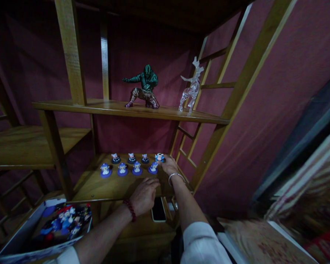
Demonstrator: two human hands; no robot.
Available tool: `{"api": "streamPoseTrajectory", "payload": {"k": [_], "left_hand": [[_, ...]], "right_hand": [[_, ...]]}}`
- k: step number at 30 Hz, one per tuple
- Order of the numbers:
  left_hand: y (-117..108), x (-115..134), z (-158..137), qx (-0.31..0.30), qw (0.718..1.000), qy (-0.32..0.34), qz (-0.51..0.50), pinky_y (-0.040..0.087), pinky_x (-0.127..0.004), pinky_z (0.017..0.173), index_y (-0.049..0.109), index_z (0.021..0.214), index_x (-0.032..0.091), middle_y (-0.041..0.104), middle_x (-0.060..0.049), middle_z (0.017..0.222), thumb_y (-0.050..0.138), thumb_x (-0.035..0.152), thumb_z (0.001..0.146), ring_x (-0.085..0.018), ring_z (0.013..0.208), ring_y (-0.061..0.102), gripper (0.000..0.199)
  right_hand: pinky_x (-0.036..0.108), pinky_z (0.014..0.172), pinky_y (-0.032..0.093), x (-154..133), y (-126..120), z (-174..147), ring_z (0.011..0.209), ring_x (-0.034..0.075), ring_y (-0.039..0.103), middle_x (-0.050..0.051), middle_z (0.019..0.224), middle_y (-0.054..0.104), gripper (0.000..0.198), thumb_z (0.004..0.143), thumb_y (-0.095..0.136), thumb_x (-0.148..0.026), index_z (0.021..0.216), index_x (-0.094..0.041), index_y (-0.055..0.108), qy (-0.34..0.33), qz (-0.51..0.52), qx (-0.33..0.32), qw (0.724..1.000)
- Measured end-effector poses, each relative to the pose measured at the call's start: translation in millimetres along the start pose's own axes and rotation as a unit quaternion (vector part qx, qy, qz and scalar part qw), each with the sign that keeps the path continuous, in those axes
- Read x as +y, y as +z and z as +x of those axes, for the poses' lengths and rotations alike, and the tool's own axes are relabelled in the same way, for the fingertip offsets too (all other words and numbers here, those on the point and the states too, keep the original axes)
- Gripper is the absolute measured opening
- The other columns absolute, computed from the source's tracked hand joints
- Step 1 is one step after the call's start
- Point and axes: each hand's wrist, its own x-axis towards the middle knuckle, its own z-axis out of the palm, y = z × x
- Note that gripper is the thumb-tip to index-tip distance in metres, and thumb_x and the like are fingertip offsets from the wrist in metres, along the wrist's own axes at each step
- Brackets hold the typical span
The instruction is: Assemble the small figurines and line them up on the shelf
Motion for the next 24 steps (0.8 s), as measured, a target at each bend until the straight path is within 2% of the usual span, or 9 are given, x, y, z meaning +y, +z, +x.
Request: {"api": "streamPoseTrajectory", "payload": {"k": [17, 24], "left_hand": [[0.9, -1.0, -0.5, -0.004, 1.000, -0.003, 0.000, 0.035, -0.032, 0.095, 0.057, 0.099, 0.010, 0.057, -0.010, 0.109, 0.038, 0.007, 0.072, -0.018, 0.104, 0.046, 0.033], [-1.7, 0.6, -0.4, -0.006, 1.000, -0.005, -0.001, 0.036, -0.032, 0.094, 0.058, 0.096, 0.011, 0.058, -0.009, 0.107, 0.038, 0.006, 0.071, -0.018, 0.102, 0.047, 0.033]], "right_hand": [[0.025, 0.078, 0.042, 4.6, 3.8, 2.5, 0.087, 0.016, 0.058, 0.001, 0.094, 0.063, 0.035, 0.065, 0.061, -0.025, 0.099, -0.023, 0.059, 0.009, 0.021, -0.015, 1.000], [0.028, 0.084, 0.041, 6.0, 1.1, 0.3, 0.094, 0.018, 0.056, 0.002, 0.101, 0.062, 0.036, 0.064, 0.063, -0.030, 0.100, -0.024, 0.059, -0.001, 0.025, -0.002, 1.000]]}}
